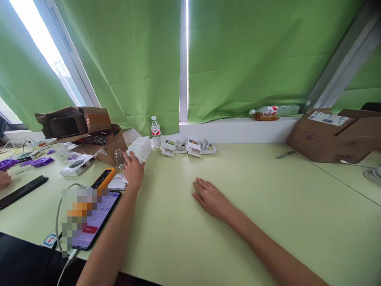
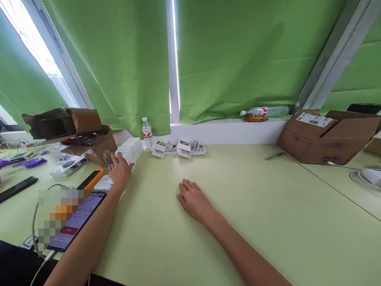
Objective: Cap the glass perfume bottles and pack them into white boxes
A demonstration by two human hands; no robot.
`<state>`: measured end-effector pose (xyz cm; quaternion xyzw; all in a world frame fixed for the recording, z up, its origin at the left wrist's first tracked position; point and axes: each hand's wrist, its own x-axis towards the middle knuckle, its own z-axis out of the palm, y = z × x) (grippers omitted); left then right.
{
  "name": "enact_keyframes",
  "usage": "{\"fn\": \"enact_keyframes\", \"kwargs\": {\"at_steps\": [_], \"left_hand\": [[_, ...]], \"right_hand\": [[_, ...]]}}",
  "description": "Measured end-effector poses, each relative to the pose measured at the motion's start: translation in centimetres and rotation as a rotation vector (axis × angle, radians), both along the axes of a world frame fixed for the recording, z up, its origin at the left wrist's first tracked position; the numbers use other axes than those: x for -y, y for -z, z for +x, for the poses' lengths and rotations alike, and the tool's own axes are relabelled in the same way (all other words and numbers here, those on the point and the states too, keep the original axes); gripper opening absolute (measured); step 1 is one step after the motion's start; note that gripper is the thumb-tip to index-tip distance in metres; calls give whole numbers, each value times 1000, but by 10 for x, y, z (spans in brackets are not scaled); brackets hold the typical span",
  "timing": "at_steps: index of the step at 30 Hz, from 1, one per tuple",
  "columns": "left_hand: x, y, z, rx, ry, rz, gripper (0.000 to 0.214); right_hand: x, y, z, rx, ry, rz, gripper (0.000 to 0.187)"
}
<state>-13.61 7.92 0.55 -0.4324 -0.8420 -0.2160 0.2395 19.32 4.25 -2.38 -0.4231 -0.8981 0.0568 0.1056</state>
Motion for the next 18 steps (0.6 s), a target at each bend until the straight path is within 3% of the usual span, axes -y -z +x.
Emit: {"fn": "enact_keyframes", "kwargs": {"at_steps": [8, 18], "left_hand": [[-3, -7, -1, -6, -38, -53, 78], [-6, -2, -8, -13, -68, -63, 78]], "right_hand": [[-1, 1, 1, -6, 2, 5, 55], [-7, 11, 2, 15, 0, 72, 59]]}}
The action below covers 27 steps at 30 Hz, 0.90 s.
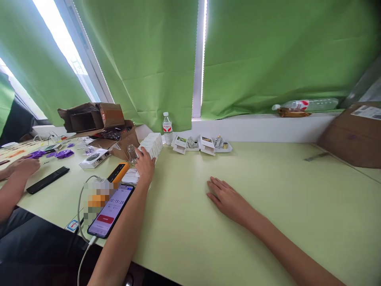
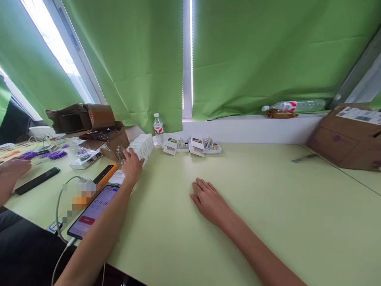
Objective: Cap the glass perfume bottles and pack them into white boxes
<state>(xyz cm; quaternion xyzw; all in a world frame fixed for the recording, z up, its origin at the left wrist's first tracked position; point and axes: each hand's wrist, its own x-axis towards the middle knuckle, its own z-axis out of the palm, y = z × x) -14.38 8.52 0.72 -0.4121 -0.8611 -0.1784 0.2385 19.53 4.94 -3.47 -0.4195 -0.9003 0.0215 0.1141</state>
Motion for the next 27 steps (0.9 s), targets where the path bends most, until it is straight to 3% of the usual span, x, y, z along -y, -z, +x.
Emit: {"fn": "enact_keyframes", "kwargs": {"at_steps": [8, 19, 23, 27], "left_hand": [[-3, 4, -5, 19, 9, 5, 79], [7, 7, -9, 40, 130, 100, 90], [11, 1, -7, 59, 174, 205, 84], [19, -8, -5, 78, 121, 227, 69]], "right_hand": [[-1, 3, 0, 21, -2, 41, 58], [-2, 6, 1, -11, -3, 52, 58], [1, -2, -1, 3, 4, 8, 58], [7, -11, -3, 0, -1, -39, 55]]}}
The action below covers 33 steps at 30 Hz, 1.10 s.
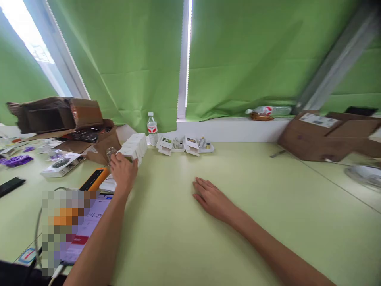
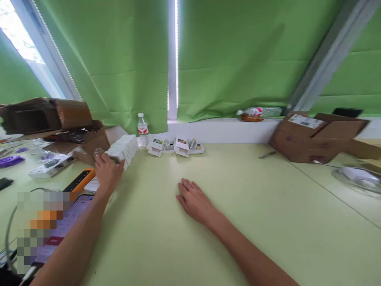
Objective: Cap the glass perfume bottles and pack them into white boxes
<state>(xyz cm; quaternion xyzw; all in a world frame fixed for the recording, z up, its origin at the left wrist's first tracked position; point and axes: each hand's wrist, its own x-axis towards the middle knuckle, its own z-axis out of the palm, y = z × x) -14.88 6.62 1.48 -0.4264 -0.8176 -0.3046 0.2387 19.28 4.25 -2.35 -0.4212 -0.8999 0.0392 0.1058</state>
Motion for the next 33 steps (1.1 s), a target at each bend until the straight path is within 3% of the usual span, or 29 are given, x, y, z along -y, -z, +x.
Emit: {"fn": "enact_keyframes", "kwargs": {"at_steps": [6, 10, 15, 20, 23, 27, 33], "left_hand": [[10, -4, 1, -80, -83, -112, 72], [8, -3, -5, -75, -181, -376, 63], [0, -4, -10, 41, -166, -656, 59], [2, -9, 8, 5, -144, -689, 54], [7, -7, 21, -65, -70, -639, 53], [9, -1, 36, -214, 127, -540, 54], [1, 19, 72, -176, 468, -504, 50]], "right_hand": [[6, -7, -2, -41, 16, -64, 51], [10, -11, -2, -53, 14, -76, 51], [12, -13, -2, -70, 10, -75, 51], [12, -12, -2, -76, 14, -65, 51], [12, -12, -2, -78, 15, -59, 50], [13, -14, -2, -78, 11, -50, 50], [14, -18, -1, -89, 12, -60, 49]]}}
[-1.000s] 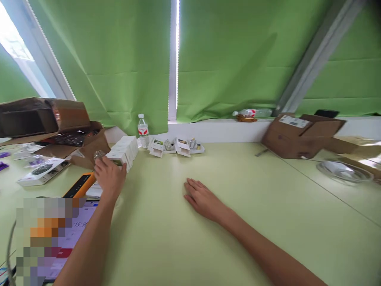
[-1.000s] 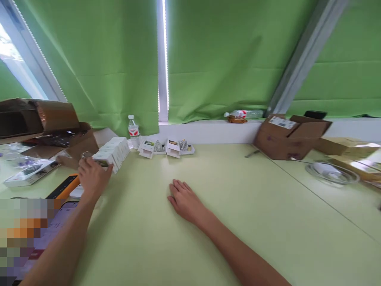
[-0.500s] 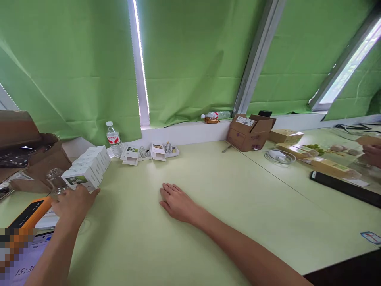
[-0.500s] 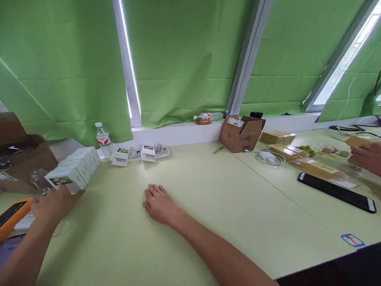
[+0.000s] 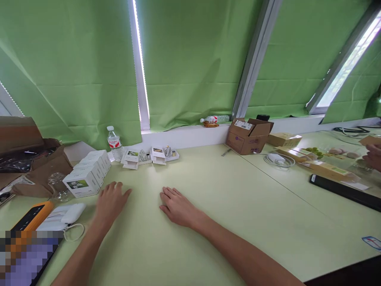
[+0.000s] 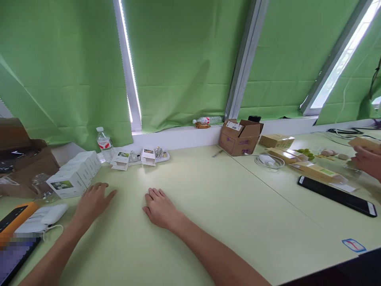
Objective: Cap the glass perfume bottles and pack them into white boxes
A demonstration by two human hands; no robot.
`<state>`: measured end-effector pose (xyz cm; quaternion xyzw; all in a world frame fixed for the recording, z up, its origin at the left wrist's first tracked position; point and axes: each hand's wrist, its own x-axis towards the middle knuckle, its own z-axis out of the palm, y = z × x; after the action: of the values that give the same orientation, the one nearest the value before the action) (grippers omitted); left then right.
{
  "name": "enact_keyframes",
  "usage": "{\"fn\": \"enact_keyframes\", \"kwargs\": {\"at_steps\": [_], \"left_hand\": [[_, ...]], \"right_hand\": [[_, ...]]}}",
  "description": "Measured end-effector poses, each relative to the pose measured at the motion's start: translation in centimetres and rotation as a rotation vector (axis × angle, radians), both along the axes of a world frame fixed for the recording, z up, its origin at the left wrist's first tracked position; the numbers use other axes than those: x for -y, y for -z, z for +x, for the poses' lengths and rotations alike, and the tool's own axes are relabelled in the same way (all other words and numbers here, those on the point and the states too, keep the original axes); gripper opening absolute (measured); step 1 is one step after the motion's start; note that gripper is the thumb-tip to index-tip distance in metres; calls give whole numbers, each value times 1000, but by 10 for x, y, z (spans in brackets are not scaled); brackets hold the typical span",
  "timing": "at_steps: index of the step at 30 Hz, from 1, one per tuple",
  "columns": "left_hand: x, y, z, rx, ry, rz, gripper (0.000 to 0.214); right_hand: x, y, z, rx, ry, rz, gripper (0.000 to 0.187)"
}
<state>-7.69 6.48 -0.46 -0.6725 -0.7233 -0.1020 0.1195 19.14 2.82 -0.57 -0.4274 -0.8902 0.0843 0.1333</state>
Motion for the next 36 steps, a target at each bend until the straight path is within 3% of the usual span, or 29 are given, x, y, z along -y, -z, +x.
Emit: {"fn": "enact_keyframes", "kwargs": {"at_steps": [3, 5, 11, 23, 36], "left_hand": [[2, 17, 26, 180, 206, -78, 57], [6, 26, 40, 217, 251, -134, 63], [15, 28, 54, 174, 266, -195, 66], [13, 31, 50, 101, 286, -141, 63], [13, 32, 53, 47, 274, -100, 61]], "right_hand": [[-2, 2, 0, -39, 3, 14, 43], [-7, 6, 1, -73, 14, 34, 41], [-33, 20, 0, -107, 213, 83, 43], [-109, 17, -2, -64, 483, 97, 46], [-169, 12, 4, -52, 411, 123, 58]]}}
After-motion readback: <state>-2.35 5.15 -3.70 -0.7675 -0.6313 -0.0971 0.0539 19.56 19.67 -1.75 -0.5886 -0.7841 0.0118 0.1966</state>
